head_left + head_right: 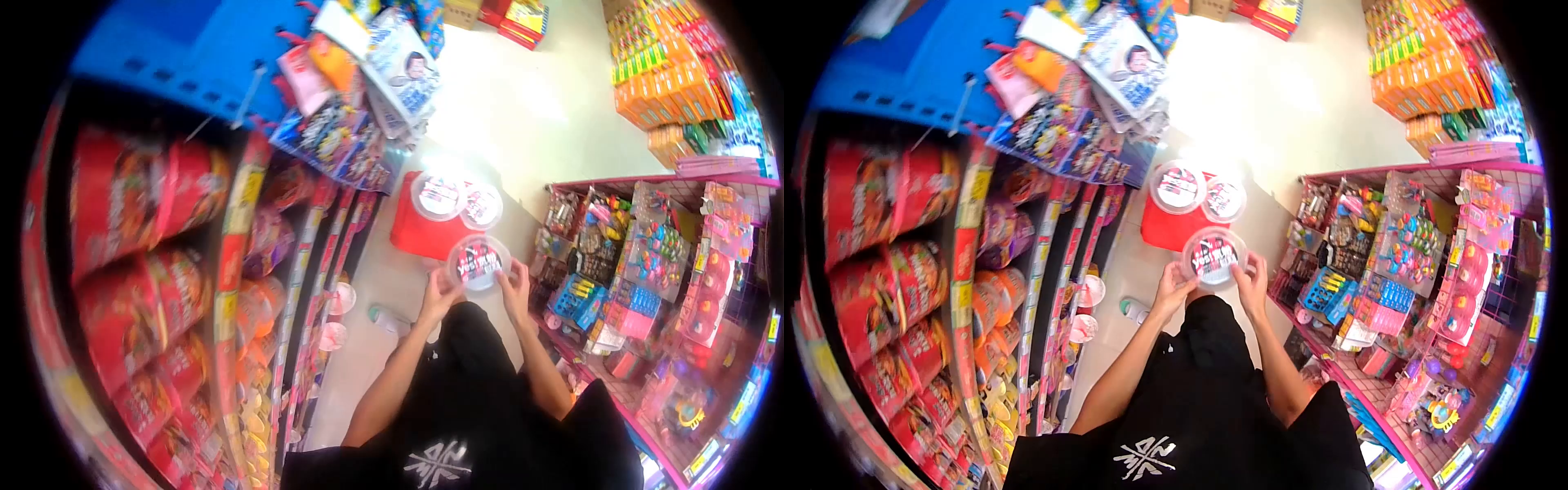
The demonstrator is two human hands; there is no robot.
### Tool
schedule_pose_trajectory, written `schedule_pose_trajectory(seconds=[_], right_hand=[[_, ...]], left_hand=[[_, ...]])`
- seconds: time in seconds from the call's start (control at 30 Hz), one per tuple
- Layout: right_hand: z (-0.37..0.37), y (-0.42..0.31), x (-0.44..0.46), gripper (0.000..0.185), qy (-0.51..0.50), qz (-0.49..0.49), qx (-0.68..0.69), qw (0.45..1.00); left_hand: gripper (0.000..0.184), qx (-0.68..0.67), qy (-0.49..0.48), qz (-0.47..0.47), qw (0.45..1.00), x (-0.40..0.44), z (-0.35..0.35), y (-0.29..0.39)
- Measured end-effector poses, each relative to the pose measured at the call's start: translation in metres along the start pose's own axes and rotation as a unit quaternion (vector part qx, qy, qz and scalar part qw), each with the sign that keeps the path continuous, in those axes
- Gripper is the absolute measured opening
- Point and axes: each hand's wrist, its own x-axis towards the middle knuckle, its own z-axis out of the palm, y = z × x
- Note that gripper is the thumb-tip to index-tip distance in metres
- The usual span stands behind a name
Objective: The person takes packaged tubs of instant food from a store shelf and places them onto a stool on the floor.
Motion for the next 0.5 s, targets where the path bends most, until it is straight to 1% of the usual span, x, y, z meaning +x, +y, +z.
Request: schedule_pose_trajectory(seconds=[0.1, 0.13, 0.17, 0.23, 0.27, 0.3, 0.37, 0.4, 0.47, 0.5], right_hand=[[0.017, -0.011, -0.044, 0.055, -0.081, -0.068, 0.032, 0.994], [0.028, -0.028, -0.063, 0.058, -0.115, -0.087, 0.031, 0.989], [0.038, -0.044, -0.077, 0.061, -0.148, -0.107, 0.03, 0.983], [0.054, -0.077, -0.102, 0.073, -0.249, -0.15, -0.022, 0.957], [0.06, -0.095, -0.108, 0.083, -0.285, -0.239, -0.101, 0.923], [0.071, -0.09, -0.117, 0.091, -0.294, -0.317, -0.082, 0.898], [0.087, -0.127, -0.138, 0.095, -0.336, -0.373, -0.131, 0.855], [0.096, -0.144, -0.147, 0.097, -0.354, -0.399, -0.141, 0.834], [0.112, -0.169, -0.167, 0.097, -0.375, -0.464, -0.132, 0.792], [0.118, -0.182, -0.177, 0.097, -0.383, -0.499, -0.129, 0.767]], left_hand=[[0.062, 0.064, 0.074, 0.051, 0.994, -0.042, -0.03, -0.002], [0.063, 0.081, 0.096, 0.046, 0.991, -0.058, -0.04, 0.004], [0.063, 0.063, 0.111, 0.071, 0.989, -0.074, -0.051, 0.009], [0.065, 0.026, 0.139, 0.121, 0.983, -0.108, -0.076, 0.014], [0.063, 0.014, 0.145, 0.154, 0.977, -0.121, -0.091, 0.01], [0.062, 0.014, 0.147, 0.172, 0.974, -0.14, -0.101, 0.018], [0.061, 0.013, 0.152, 0.212, 0.965, -0.187, -0.113, 0.051], [0.061, 0.044, 0.172, 0.233, 0.956, -0.208, -0.124, 0.057], [0.061, 0.106, 0.216, 0.272, 0.932, -0.251, -0.143, 0.064], [0.062, 0.082, 0.227, 0.301, 0.922, -0.273, -0.148, 0.074]])
